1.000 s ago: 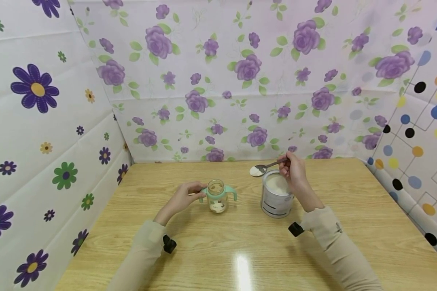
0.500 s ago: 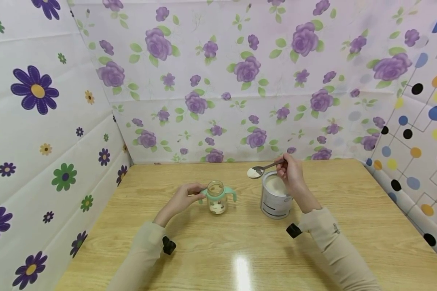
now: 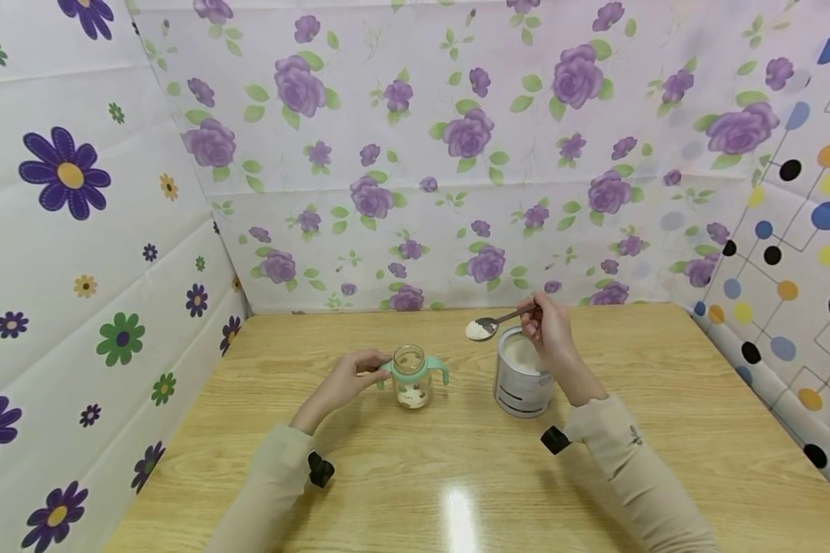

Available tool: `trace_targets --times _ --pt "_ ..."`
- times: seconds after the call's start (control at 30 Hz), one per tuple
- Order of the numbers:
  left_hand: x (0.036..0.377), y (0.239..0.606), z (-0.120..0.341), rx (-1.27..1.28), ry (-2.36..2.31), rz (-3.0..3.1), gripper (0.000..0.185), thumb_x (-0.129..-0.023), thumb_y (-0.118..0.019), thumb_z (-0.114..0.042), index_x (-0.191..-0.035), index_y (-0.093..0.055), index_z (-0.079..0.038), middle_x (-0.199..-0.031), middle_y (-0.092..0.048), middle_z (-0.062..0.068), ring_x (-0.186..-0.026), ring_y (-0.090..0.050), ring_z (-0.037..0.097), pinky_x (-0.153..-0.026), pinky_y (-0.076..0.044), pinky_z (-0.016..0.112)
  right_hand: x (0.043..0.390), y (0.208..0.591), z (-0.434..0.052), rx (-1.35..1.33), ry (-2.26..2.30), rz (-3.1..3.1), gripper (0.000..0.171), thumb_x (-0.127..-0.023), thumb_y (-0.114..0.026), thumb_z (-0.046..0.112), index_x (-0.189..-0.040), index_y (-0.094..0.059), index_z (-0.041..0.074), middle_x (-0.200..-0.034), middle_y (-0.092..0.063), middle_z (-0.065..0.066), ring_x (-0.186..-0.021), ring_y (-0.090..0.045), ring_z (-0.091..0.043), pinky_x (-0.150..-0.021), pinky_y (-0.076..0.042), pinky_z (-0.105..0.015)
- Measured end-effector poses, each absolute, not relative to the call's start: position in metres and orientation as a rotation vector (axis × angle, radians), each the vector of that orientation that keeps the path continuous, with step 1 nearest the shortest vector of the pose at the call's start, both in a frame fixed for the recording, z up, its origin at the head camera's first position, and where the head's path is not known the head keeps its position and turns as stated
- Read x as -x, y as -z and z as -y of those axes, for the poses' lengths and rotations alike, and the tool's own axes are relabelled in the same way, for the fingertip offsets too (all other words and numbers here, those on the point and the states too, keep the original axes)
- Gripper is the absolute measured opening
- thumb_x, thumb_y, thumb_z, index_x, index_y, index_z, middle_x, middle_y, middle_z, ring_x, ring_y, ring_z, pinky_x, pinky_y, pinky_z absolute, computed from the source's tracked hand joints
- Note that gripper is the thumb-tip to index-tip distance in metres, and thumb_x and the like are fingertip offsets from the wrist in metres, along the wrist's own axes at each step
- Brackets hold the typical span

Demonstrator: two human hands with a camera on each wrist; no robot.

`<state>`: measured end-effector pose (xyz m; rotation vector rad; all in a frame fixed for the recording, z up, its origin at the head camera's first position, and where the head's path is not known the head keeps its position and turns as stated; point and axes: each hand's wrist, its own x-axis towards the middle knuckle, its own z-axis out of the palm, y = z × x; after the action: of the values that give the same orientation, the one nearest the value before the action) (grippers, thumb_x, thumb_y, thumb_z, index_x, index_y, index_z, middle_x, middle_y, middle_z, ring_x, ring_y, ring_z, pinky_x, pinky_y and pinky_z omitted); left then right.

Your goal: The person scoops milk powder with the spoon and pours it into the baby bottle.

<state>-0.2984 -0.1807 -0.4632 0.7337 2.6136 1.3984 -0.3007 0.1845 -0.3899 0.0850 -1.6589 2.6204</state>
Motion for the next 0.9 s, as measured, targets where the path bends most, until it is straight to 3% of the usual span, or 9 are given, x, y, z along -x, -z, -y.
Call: trace_targets --times 0.47,0.7,0.9 --pt "0.300 0.466 0.181 -0.733 -1.385 -2.634 0.029 -0.092 -0.066 -0.024 -0.121 -0.067 -0.018 -0.115 -0.068 0.004 -0.105 -0.066 0.021 -0.082 -0.057 0.029 0.301 0.389 -0.179 -0.055 -2.638 1.622 0.051 -0.106 -0.031 0.015 -0.068 -0.063 0.007 -0.051 -0.051 0.004 -0.039 -0.042 -0.003 -0.037 -0.031 -0.014" --pt "0.296 0.464 0.179 -0.728 -1.384 -2.637 0.031 -0.094 -0.065 -0.017 -0.124 -0.064 -0.011 -0.117 -0.067 0.010 -0.106 -0.065 0.028 -0.083 -0.058 0.033 0.303 0.391 -0.178 -0.075 -2.646 1.609 0.051 -0.106 -0.030 0.014 -0.069 -0.064 0.007 -0.052 -0.051 0.003 -0.039 -0.041 -0.003 -0.037 -0.031 -0.014" --pt "0.281 0.442 0.174 -0.760 -1.375 -2.620 0.030 -0.094 -0.063 -0.013 -0.124 -0.064 -0.005 -0.117 -0.067 0.014 -0.106 -0.065 0.030 -0.082 -0.057 0.032 0.302 0.390 -0.178 -0.090 -2.645 1.610 0.050 -0.106 -0.029 0.014 -0.070 -0.063 0.006 -0.053 -0.051 0.003 -0.039 -0.041 -0.004 -0.037 -0.032 -0.015"
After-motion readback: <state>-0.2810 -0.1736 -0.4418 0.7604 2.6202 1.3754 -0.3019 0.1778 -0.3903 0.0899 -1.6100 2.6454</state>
